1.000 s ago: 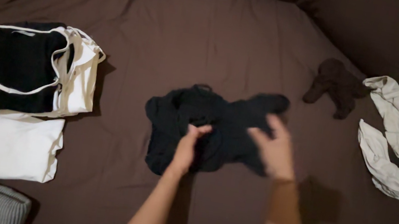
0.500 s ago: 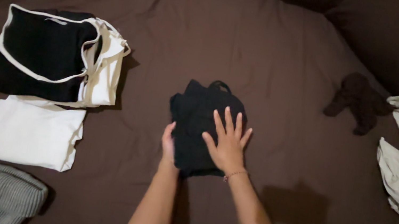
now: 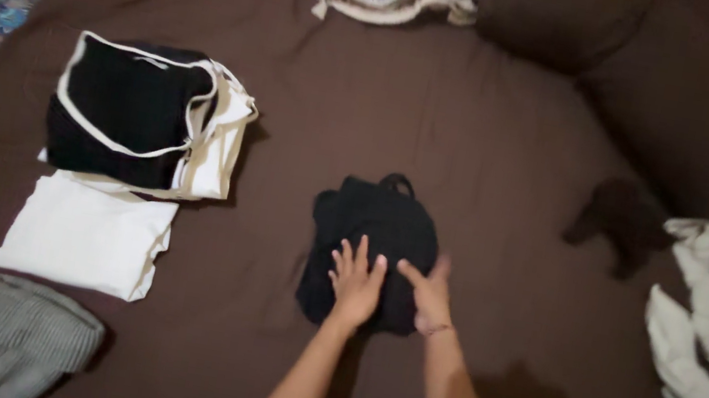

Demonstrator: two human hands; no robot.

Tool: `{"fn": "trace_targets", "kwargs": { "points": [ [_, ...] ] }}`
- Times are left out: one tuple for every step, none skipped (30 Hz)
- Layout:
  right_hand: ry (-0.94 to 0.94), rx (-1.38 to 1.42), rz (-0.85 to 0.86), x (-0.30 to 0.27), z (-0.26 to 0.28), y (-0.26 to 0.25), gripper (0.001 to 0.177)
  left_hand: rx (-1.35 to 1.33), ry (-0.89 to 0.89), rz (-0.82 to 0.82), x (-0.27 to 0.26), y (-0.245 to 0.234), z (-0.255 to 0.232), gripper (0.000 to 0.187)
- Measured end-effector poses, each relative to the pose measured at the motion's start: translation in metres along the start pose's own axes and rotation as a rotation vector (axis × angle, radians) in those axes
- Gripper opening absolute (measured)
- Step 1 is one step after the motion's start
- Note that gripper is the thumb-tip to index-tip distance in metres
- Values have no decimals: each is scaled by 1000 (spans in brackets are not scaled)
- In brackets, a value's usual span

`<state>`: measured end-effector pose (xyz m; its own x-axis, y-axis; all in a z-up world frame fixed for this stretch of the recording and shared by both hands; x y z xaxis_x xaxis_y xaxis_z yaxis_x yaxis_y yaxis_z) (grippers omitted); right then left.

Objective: Folding various shirts and items of clothing on a bed.

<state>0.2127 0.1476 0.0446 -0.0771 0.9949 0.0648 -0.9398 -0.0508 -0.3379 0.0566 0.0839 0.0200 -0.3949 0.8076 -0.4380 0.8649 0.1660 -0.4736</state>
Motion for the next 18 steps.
{"fn": "trace_targets", "kwargs": {
  "points": [
    [195, 194, 31, -4, -25, 5, 91, -113, -133, 51, -3, -8, -5, 76],
    [392, 385, 63, -11, -46, 12, 90, -227, -263, 104, -10, -15, -10, 77],
    [370, 387, 85, -8, -22, 21, 90, -243, -254, 78, -9, -28, -12, 77],
    [242, 286, 170, -3, 10, 30, 81, -731, -346, 175, -11, -32, -10, 81],
    [113, 184, 252, -1, 43, 38, 73, -1222, -417, 280, -14, -35, -15, 86],
    [89, 187, 271, -4, 91, 43, 73, -1239, -395, 262, -12, -46, -16, 86],
    [-88, 41, 348, -14, 148, 49, 64, -1429, -303, 216, -12, -61, -17, 87],
    [-269, -105, 418, -28, 204, 55, 60, -1615, -203, 169, -13, -76, -17, 89],
    [-288, -103, 425, -38, 231, 54, 60, -1624, -184, 160, -1, -63, 4, 89],
    [-370, -178, 480, -51, 261, 56, 57, -1848, -130, 202, 13, -51, 21, 79],
    [-455, -255, 529, -62, 291, 59, 56, -2069, -67, 253, 31, -40, 37, 69],
    [-477, -254, 531, -63, 308, 56, 56, -2074, -41, 253, 30, -55, 20, 69],
    [-562, -234, 554, -72, 327, 52, 53, -2151, 234, 413, 18, -75, -7, 63],
    [-646, -213, 577, -80, 345, 50, 50, -2196, 520, 576, 3, -96, -31, 57],
    [-649, -214, 582, -82, 355, 44, 50, -2199, 524, 571, -11, -124, -49, 57],
    [-718, -178, 514, -84, 371, 34, 44, -2186, 522, 592, -23, -145, -73, 58],
    [-784, -140, 445, -86, 386, 26, 38, -2171, 518, 612, -38, -161, -99, 59],
    [-785, -140, 449, -89, 393, 22, 38, -2156, 514, 632, -51, -173, -105, 61]
  ]
}}
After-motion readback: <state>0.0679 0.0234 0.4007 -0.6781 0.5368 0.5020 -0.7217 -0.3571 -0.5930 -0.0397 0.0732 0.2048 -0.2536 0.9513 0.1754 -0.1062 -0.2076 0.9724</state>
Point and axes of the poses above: each hand's wrist, its own x-axis towards the middle knuckle, its own y-axis out of the palm, z = x × y, the point moved 8 cm from there along x, towards the middle knuckle, and after that the axes turned 9 degrees about -y, right-handed, at the moved point
